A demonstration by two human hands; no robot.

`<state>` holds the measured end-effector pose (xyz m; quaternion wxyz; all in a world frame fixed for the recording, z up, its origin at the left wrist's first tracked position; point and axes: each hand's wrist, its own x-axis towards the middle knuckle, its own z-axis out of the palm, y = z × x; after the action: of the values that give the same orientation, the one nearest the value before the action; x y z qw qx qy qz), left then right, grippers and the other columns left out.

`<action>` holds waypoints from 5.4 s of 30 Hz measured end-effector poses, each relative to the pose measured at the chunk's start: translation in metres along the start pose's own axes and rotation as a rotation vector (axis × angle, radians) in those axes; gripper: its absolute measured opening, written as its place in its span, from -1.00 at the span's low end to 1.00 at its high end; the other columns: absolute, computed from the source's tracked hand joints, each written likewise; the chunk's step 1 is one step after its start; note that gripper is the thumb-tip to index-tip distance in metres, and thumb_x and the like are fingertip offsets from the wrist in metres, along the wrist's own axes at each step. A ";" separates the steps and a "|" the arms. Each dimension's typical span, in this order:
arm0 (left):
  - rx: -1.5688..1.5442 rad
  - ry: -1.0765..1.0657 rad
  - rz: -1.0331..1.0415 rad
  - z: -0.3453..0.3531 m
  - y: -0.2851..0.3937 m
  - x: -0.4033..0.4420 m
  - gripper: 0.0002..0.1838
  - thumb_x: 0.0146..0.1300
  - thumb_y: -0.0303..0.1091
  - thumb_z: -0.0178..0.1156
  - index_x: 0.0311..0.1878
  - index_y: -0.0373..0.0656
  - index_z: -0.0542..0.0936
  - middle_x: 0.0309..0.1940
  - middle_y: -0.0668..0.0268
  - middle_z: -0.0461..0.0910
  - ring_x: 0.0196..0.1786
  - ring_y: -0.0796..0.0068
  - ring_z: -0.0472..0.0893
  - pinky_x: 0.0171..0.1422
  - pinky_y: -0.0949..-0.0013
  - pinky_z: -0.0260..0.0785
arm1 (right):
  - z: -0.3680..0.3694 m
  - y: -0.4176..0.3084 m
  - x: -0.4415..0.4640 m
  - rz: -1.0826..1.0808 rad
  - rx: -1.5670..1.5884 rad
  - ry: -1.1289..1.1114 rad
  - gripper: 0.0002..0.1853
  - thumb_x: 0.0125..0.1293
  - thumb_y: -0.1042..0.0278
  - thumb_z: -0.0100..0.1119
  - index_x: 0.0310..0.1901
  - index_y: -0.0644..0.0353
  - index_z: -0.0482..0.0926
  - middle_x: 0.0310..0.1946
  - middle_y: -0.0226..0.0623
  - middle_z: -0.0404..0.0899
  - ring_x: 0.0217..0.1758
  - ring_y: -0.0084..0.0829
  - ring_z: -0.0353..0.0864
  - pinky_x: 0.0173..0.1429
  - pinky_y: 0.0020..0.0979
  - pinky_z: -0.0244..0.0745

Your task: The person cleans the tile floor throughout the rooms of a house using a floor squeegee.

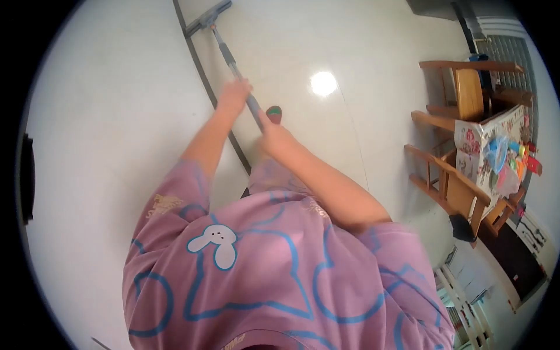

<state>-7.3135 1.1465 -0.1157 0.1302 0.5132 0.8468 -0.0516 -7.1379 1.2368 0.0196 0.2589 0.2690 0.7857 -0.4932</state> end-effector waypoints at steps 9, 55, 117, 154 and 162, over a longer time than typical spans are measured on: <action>-0.774 -0.547 0.671 0.099 0.375 -0.158 -0.96 0.02 -0.36 0.15 -0.44 0.00 0.57 -0.46 0.17 0.61 -0.29 0.06 0.62 -0.20 0.03 0.43 | 0.037 0.280 -0.383 0.192 -0.157 -0.007 -0.19 0.10 0.47 0.10 0.42 -0.32 0.14 -0.47 -0.01 0.56 -0.36 0.00 0.59 -0.23 -0.11 0.49; -0.446 -0.745 1.040 0.169 0.665 -0.468 -0.87 -0.01 -0.22 0.26 -0.34 0.08 0.64 -0.40 0.24 0.64 -0.24 0.14 0.63 -0.22 0.11 0.48 | 0.230 0.438 -0.763 0.506 0.041 0.014 -0.30 0.16 0.41 0.16 0.36 -0.32 0.29 -0.50 -0.08 0.51 -0.41 -0.13 0.55 -0.19 -0.25 0.48; 0.070 -0.199 0.975 0.125 0.829 -0.266 -0.86 0.16 -0.35 0.08 -0.33 0.16 0.61 -0.33 0.42 0.58 -0.04 0.39 0.57 0.39 -0.27 0.03 | 0.179 0.596 -0.695 0.622 1.266 0.720 -0.72 0.35 0.13 0.16 -0.29 0.20 0.57 -0.65 -0.53 0.38 -0.64 -0.68 0.29 -0.57 -0.57 0.17; -0.260 0.011 0.604 0.071 0.911 -0.128 -0.81 0.10 -0.37 0.24 -0.18 0.03 0.54 0.12 0.29 0.44 0.43 0.19 0.21 0.49 -0.17 -0.10 | -0.034 0.609 -0.653 0.475 1.171 0.484 -0.42 0.39 0.28 -0.05 0.44 -0.09 0.17 -0.61 -0.52 0.33 -0.70 -0.70 0.22 -0.66 -0.58 0.11; -0.166 -0.255 0.725 0.116 0.953 -0.249 -0.71 0.02 -0.26 0.33 -0.15 -0.02 0.56 0.05 0.20 0.47 0.42 0.12 0.21 0.46 -0.13 -0.01 | 0.087 0.670 -0.755 0.496 1.113 0.532 -0.45 0.36 0.31 -0.02 0.40 -0.09 0.27 -0.62 -0.56 0.27 -0.65 -0.71 0.21 -0.59 -0.59 0.19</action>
<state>-6.3438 1.3539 -0.1153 0.2852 0.7561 0.5890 0.0030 -6.1271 1.2780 0.0682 -0.0157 0.6479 0.3656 -0.6681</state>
